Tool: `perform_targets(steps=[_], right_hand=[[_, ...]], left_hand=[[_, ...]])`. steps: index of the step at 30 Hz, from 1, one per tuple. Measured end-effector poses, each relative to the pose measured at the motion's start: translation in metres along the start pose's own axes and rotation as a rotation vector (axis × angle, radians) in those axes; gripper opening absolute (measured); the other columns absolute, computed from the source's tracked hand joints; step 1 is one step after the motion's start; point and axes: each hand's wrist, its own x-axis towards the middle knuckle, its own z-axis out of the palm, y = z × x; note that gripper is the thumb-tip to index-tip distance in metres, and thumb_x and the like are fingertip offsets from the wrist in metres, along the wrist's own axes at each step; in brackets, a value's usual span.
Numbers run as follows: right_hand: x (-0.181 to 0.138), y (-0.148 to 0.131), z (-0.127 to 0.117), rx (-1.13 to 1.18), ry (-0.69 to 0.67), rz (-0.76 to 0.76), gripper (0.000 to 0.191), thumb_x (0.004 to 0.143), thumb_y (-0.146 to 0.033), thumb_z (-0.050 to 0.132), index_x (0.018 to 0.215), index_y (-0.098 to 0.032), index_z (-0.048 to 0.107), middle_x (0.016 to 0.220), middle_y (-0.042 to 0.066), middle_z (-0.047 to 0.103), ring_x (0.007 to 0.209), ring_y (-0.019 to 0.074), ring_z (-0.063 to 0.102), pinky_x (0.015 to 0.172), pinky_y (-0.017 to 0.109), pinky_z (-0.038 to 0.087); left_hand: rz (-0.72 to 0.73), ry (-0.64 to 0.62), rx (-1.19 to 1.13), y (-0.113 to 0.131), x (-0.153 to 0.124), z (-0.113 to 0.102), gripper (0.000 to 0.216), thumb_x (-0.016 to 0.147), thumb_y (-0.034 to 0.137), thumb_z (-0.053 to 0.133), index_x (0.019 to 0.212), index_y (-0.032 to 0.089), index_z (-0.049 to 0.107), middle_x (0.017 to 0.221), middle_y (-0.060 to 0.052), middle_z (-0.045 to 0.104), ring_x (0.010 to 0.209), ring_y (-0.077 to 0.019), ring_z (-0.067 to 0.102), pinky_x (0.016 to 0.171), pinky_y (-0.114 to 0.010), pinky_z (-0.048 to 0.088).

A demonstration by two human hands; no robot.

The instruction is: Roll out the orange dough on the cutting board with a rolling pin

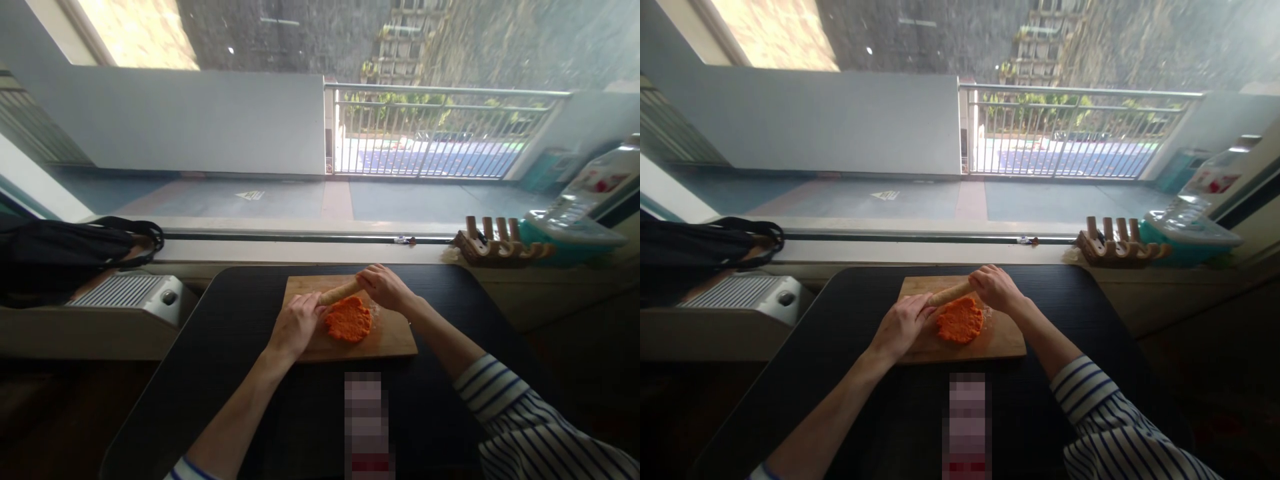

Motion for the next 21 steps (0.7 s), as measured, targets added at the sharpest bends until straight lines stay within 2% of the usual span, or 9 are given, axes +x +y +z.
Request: perform_targets(steps=[3,7,16,21], right_hand=[[0.01,0.005,0.012,0.032,-0.022,-0.006,0.028,0.095,-0.028,0.039,0.088,-0.02,0.064,0.087,0.005,0.065,0.085,0.016,0.055,0.076,0.027,0.039],[0.005,0.007,0.022,0.016,-0.02,-0.023,0.028,0.095,-0.028,0.039,0.087,-0.02,0.064,0.085,0.005,0.064,0.083,0.0156,0.054,0.074,0.026,0.038],[-0.014,0.007,0.023,0.019,0.037,-0.04,0.025,0.095,-0.028,0.04,0.095,-0.021,0.064,0.092,0.005,0.064,0.088,0.0165,0.054,0.081,0.029,0.04],[-0.026,0.009,0.021,0.039,0.015,-0.067,0.022,0.092,-0.035,0.048,0.1,-0.021,0.063,0.097,0.006,0.062,0.094,0.0185,0.054,0.084,0.031,0.04]], left_hand=[[-0.034,-0.018,0.014,-0.003,0.0,0.004,0.026,0.088,0.024,0.054,0.11,0.014,0.061,0.105,-0.009,0.069,0.098,-0.0219,0.062,0.086,-0.034,0.05],[-0.029,-0.033,0.023,-0.004,-0.002,0.008,0.024,0.087,0.024,0.054,0.108,0.015,0.062,0.104,-0.009,0.069,0.098,-0.0217,0.062,0.087,-0.035,0.05],[0.004,-0.036,-0.005,-0.001,-0.003,0.005,0.019,0.087,0.023,0.054,0.104,0.018,0.062,0.101,-0.006,0.068,0.094,-0.0204,0.061,0.084,-0.035,0.05],[0.022,-0.055,0.011,0.0,0.0,0.005,0.021,0.086,0.021,0.056,0.106,0.018,0.061,0.103,-0.006,0.067,0.098,-0.0204,0.06,0.087,-0.035,0.049]])
